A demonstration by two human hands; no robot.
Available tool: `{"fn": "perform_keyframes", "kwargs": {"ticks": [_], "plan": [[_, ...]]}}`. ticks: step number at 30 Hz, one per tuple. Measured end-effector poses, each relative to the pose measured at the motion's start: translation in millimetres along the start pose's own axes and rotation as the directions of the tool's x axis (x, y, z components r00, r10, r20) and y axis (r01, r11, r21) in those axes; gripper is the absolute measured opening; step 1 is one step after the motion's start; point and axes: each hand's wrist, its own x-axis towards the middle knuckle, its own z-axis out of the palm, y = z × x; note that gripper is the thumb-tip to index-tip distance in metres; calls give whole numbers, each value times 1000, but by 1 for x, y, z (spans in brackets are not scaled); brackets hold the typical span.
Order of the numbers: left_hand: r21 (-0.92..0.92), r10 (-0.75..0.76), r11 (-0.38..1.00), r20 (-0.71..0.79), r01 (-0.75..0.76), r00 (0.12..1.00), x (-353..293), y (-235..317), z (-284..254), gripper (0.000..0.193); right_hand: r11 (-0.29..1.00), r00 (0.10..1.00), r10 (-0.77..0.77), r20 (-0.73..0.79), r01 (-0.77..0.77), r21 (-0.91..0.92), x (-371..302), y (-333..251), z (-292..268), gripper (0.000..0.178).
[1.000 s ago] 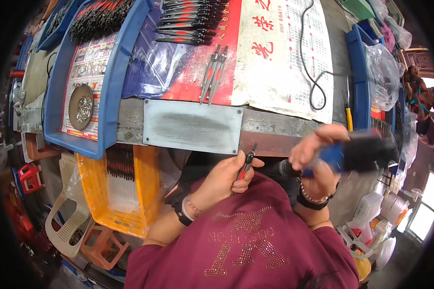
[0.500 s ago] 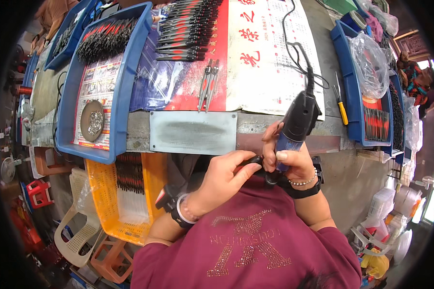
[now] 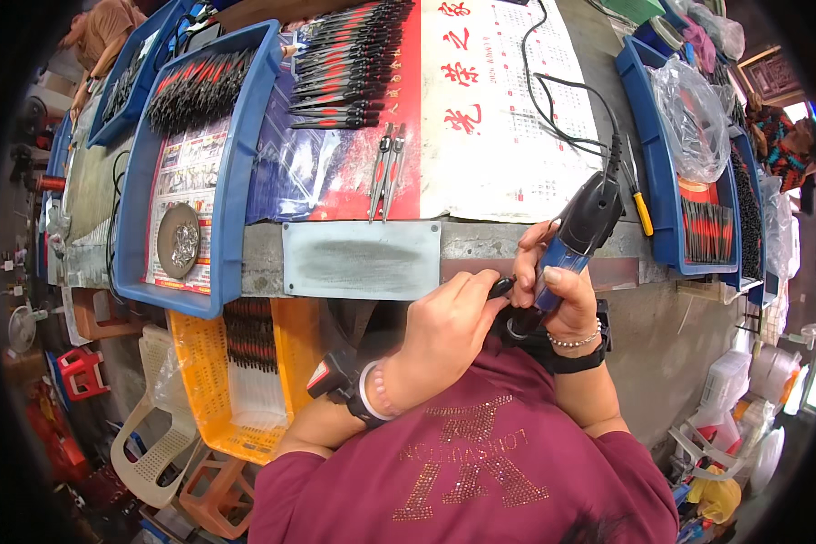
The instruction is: The person uses a rotary tool to grind the ends of small metal rods one at a time, then places each finished rod on the table. The person repeats this process for several rods, occasionally using a screwdriver to adjust or inspect the parts.
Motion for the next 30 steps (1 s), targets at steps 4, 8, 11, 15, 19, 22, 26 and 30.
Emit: {"fn": "perform_keyframes", "kwargs": {"ticks": [4,8,11,15,19,22,26,30], "plan": [[2,-13,1000,5,13,1000,7,2,3,25,999,999,-32,-26,33,40,2,-2,-4,46],[-4,-41,999,22,41,999,10,3,5,25,997,996,-23,-81,28,65,2,-4,-9,45],[6,-45,999,31,45,999,12,2,7,23,997,996,-2,-93,9,80,2,-6,-12,44],[40,-62,997,51,60,997,12,2,7,22,997,993,36,-114,-28,71,3,-6,-13,46],[85,-55,995,66,50,996,12,3,4,23,997,986,68,-152,-64,37,2,-4,-14,47],[111,-54,993,84,45,995,12,4,2,22,997,990,75,-118,-72,35,3,-2,-14,46],[152,-57,988,107,40,993,12,6,0,22,997,990,79,-117,-76,31,3,-1,-12,46],[187,-54,982,108,33,993,12,7,-2,21,997,984,81,-156,-81,3,2,-2,-9,49]]}}
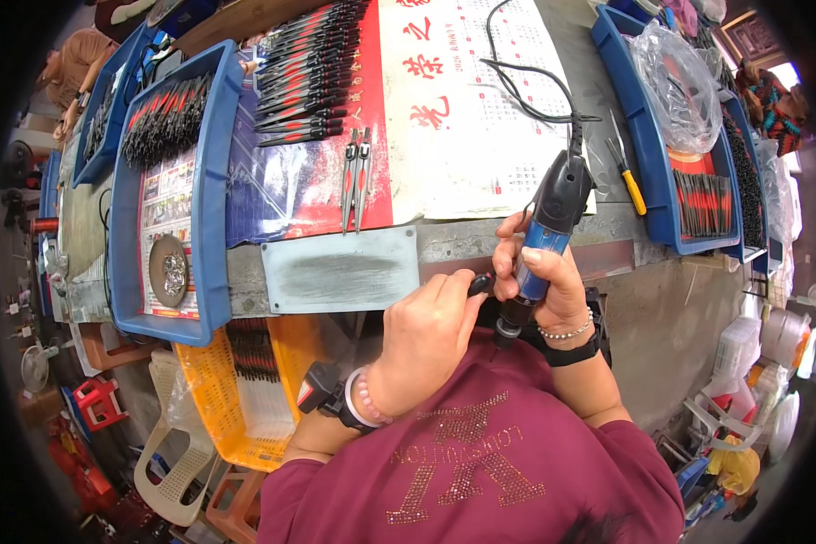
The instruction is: The person uses a rotary tool to grind the ends of small metal rods one at a time, then places each finished rod on the table. The person repeats this process for several rods, occasionally using a screwdriver to adjust or inspect the parts.
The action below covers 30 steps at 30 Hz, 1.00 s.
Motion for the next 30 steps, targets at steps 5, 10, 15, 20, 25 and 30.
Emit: {"fn": "perform_keyframes", "kwargs": {"ticks": [5,10,15,20,25,30], "plan": [[26,-20,999,12,20,1000,0,-3,-2,22,999,1000,-21,21,21,33,1,0,1,46],[-20,-67,998,-23,67,997,0,-21,-11,22,996,998,-66,-7,67,60,-2,-5,0,43],[-446,-324,861,-112,243,940,22,-75,-45,33,990,991,-133,10,132,50,-11,-15,-1,42],[-301,-401,890,-162,342,901,63,-130,-69,26,989,989,-146,23,146,25,-17,-15,0,43],[-62,-366,930,-210,361,907,91,-159,-66,24,989,989,-148,-7,148,31,-23,-13,0,44],[-36,-437,899,-167,437,884,95,-160,-64,21,990,990,-143,9,143,4,-27,-16,-7,45]]}}
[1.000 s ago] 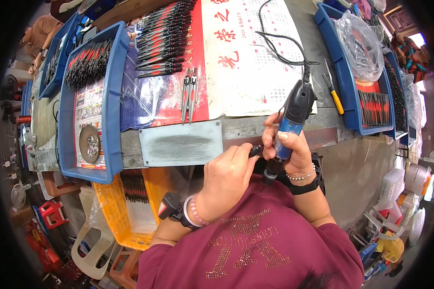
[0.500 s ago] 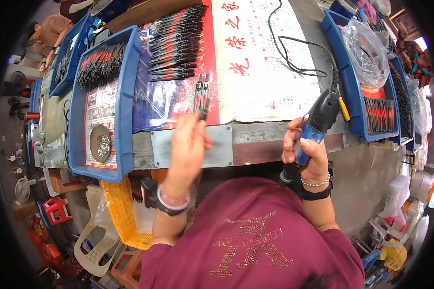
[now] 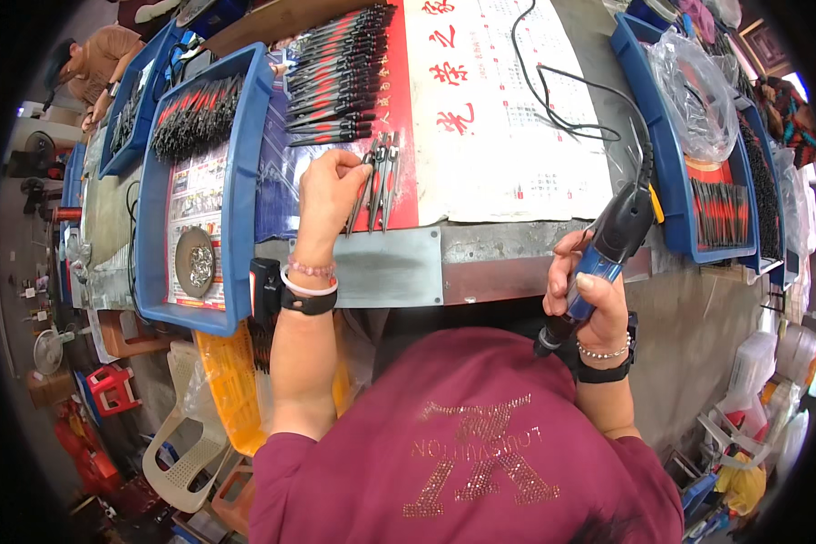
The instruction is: The person uses a rotary tool to grind the ends of small metal rods one at a time, then places each finished rod on the table. The person repeats this process for several rods, occasionally using a screwdriver to adjust or inspect the parts.
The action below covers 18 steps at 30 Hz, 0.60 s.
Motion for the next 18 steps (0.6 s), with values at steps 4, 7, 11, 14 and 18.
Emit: {"fn": "perform_keyframes", "kwargs": {"ticks": [4,7,11,14,18], "plan": [[87,87,993,-73,-80,994,2,3,2,18,1000,1000,1,-19,-1,-15,2,4,-3,46],[87,78,993,-56,-73,995,2,0,2,18,1000,1000,0,-19,0,-10,2,6,-3,45],[-25,20,999,-3,-20,1000,3,-7,2,16,1000,1000,5,-30,-6,-25,1,7,-3,45],[24,74,997,-26,-73,997,1,-10,0,15,1000,1000,9,-28,-9,-11,0,6,-4,45],[-103,9,995,18,-7,1000,-6,-12,-6,15,1000,1000,-2,-12,1,-22,0,6,-3,45]]}}
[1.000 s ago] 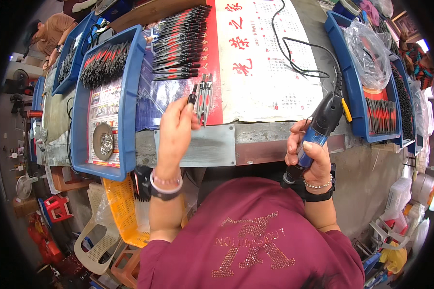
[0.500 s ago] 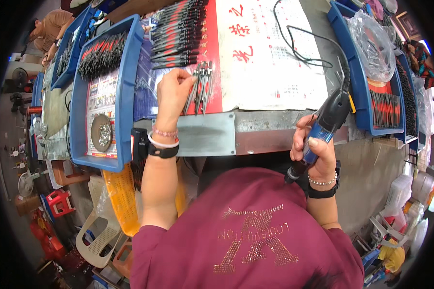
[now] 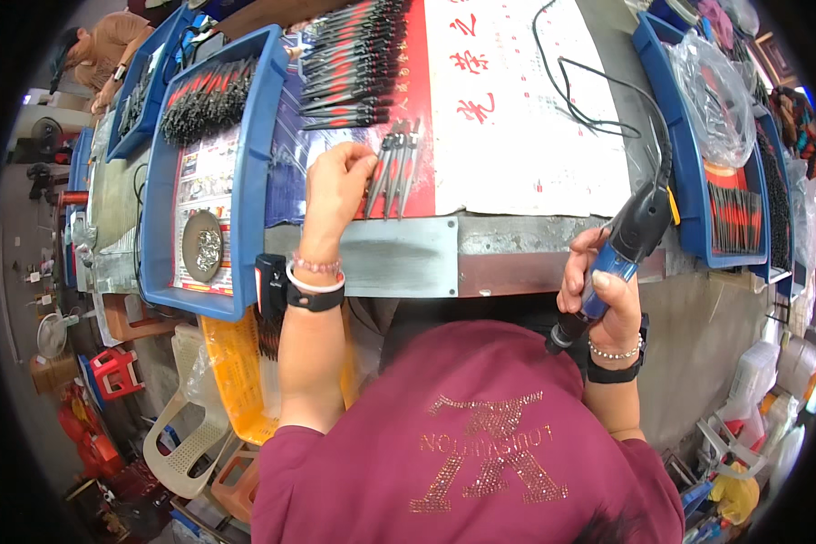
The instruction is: The person uses a rotary tool to grind the ends of small metal rods one at a time, then places each finished rod on the table. The person repeats this process for several rods, occasionally using a screwdriver to adjust or inspect the parts.
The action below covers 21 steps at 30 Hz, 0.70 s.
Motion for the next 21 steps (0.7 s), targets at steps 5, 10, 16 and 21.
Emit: {"fn": "perform_keyframes", "kwargs": {"ticks": [5,10,16,21], "plan": [[-198,-31,979,68,44,997,-10,-4,-6,13,1000,1000,-1,-24,1,3,3,0,7,46],[-128,51,991,56,-43,997,-7,-9,-4,14,1000,999,-17,43,16,23,4,0,16,48],[-187,4,982,62,8,998,-10,-5,-6,16,962,877,-273,394,239,134,5,-20,38,53],[-190,22,980,-194,-59,981,-13,8,-24,16,870,576,-486,657,392,300,1,-69,79,34]]}}
